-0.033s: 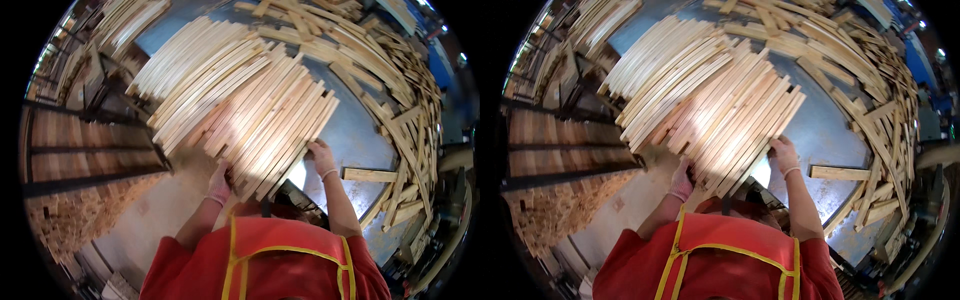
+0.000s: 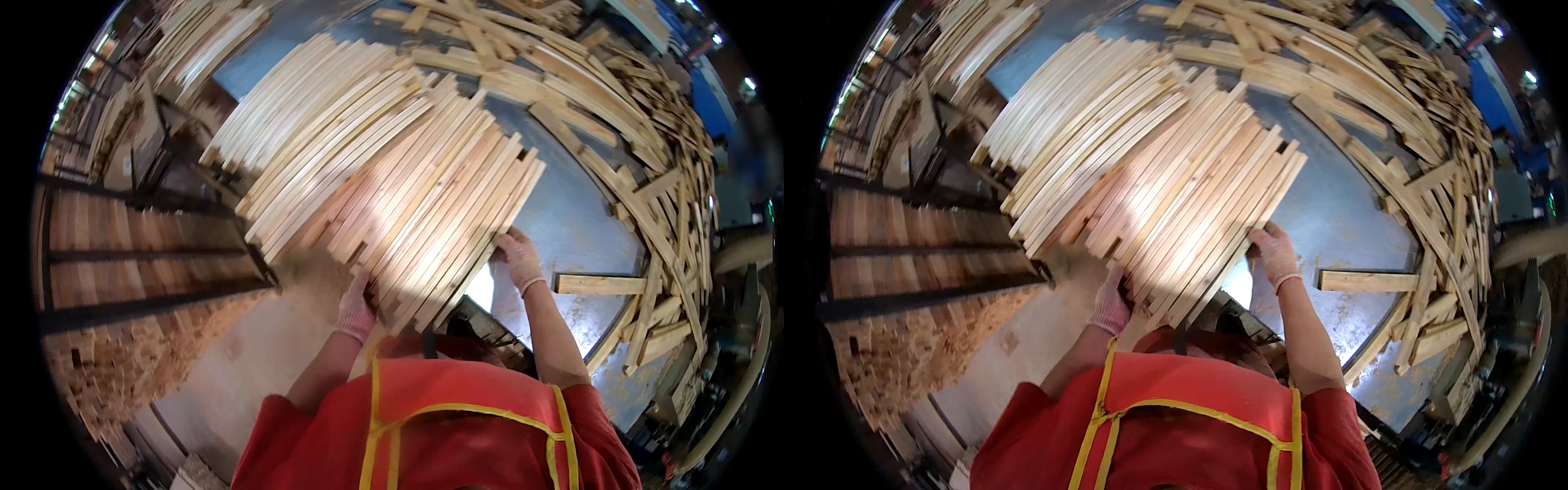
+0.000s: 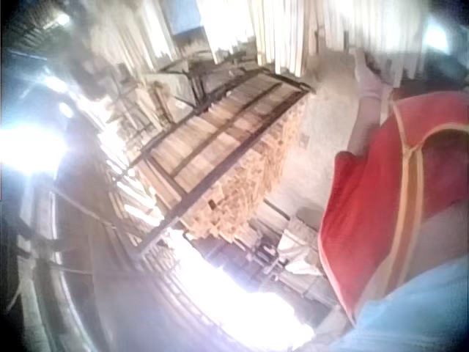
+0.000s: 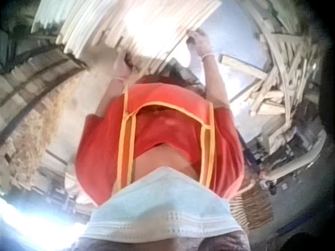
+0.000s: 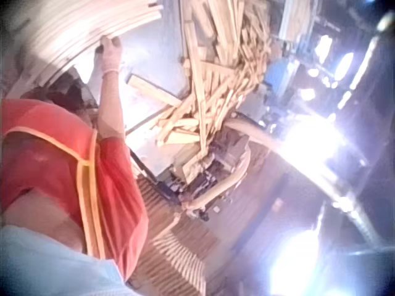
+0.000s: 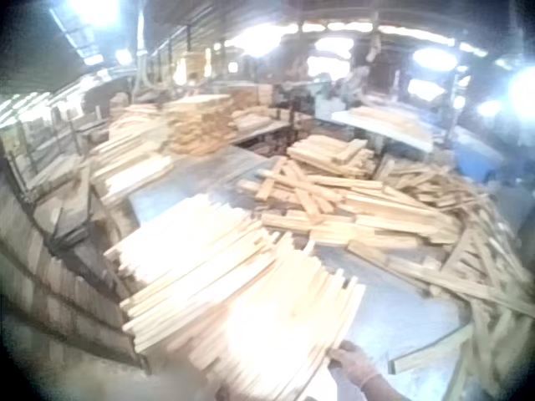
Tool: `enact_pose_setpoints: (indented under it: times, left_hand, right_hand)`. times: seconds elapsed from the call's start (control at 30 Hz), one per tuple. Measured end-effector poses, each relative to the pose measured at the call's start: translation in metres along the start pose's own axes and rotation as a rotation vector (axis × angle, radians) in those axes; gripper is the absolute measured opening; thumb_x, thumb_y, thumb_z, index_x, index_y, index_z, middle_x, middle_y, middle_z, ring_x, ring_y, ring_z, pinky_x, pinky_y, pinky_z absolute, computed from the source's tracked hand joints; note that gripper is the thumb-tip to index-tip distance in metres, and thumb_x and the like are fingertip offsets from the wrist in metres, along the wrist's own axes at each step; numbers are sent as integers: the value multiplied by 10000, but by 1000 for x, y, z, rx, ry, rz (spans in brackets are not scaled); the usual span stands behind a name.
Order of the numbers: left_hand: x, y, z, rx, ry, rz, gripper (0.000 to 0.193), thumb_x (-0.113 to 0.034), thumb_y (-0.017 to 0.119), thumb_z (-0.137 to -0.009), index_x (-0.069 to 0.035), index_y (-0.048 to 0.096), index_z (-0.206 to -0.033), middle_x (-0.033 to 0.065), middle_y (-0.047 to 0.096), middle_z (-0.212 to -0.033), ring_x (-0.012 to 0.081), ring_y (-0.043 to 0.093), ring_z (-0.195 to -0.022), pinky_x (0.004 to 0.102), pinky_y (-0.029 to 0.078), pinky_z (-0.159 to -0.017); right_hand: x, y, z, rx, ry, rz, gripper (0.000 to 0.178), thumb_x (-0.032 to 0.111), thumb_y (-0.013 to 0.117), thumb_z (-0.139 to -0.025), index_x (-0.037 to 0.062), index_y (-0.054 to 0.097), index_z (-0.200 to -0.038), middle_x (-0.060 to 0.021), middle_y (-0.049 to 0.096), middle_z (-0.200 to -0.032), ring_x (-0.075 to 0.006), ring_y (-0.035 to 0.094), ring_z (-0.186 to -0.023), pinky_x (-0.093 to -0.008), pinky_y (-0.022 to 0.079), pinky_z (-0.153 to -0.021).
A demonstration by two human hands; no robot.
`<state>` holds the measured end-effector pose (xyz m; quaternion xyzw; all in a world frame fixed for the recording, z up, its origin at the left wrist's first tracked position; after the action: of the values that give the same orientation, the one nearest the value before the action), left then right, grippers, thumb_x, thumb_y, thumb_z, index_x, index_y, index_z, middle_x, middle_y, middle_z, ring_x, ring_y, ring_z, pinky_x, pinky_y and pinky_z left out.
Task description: The person picks up individual wooden planks from a large pile on a metal table and stacks them neatly on the left side. The person handles the planks one by one, aligning them to form a growing stack.
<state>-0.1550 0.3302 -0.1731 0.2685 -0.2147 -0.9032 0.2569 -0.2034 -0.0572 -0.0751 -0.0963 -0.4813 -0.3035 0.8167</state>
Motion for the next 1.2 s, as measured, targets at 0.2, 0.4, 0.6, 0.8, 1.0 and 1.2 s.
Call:
enact_pose_setpoints:
  times: [0.2,0.4,0.6,0.8,1.0,1.2]
  left_hand:
    - [-60,68,100,-8,285,-669,545,-604,617,-1053,-100,688,-1249,60,709,-1031,264,679,-901,419,553,-906]
    - [-121,184,122,140,0,-619,728,-640,456,-1091,13,644,-1355,134,724,-1116,264,685,-1054,400,571,-892]
    - [-126,261,23,243,-194,-1321,764,-627,455,-1089,3,536,-1514,190,694,-1273,288,685,-1108,419,561,-972]
    - [-73,318,-1,224,371,-2076,789,-476,640,-1004,-48,429,-1633,200,679,-1401,345,666,-1266,412,523,-1070]
    - [-98,283,41,35,608,-2345,846,-385,667,-972,-110,320,-1693,194,487,-1636,399,454,-1509,502,377,-1222]
    - [-188,174,12,-446,1143,-2516,844,-403,681,-946,-150,340,-1676,132,422,-1657,349,399,-1522,547,295,-1265]
  right_hand:
    - [-16,-88,12,-34,-76,250,433,127,709,-947,-25,678,-1351,-56,722,-1076,-141,643,-1022,-281,513,-909]
    - [50,-208,-32,-292,-348,582,621,169,765,-923,-5,580,-1490,-175,717,-1293,-258,680,-1202,-376,518,-1055]
    - [202,-305,-66,-712,-429,1643,871,319,879,-795,83,499,-1542,-192,612,-1438,-385,642,-1235,-481,521,-1067]
    - [204,-397,-63,-754,23,1739,856,429,904,-732,92,609,-1461,-163,621,-1470,-367,617,-1303,-473,529,-1061]
    - [183,-318,-38,-63,103,1628,728,449,872,-786,68,701,-1382,-214,780,-1138,-351,747,-1093,-455,569,-942]
    - [80,-275,9,-100,12,594,645,473,685,-968,-93,669,-1278,-102,711,-988,-217,645,-865,-366,549,-812]
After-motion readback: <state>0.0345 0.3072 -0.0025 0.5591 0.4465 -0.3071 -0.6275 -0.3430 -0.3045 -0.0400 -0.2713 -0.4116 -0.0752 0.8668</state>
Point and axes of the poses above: each hand's wrist, its own z-axis away from the middle knuckle, its own y-axis out of the palm, x = y × z, the point moved 6 cm from there along -z, towards the middle knuckle
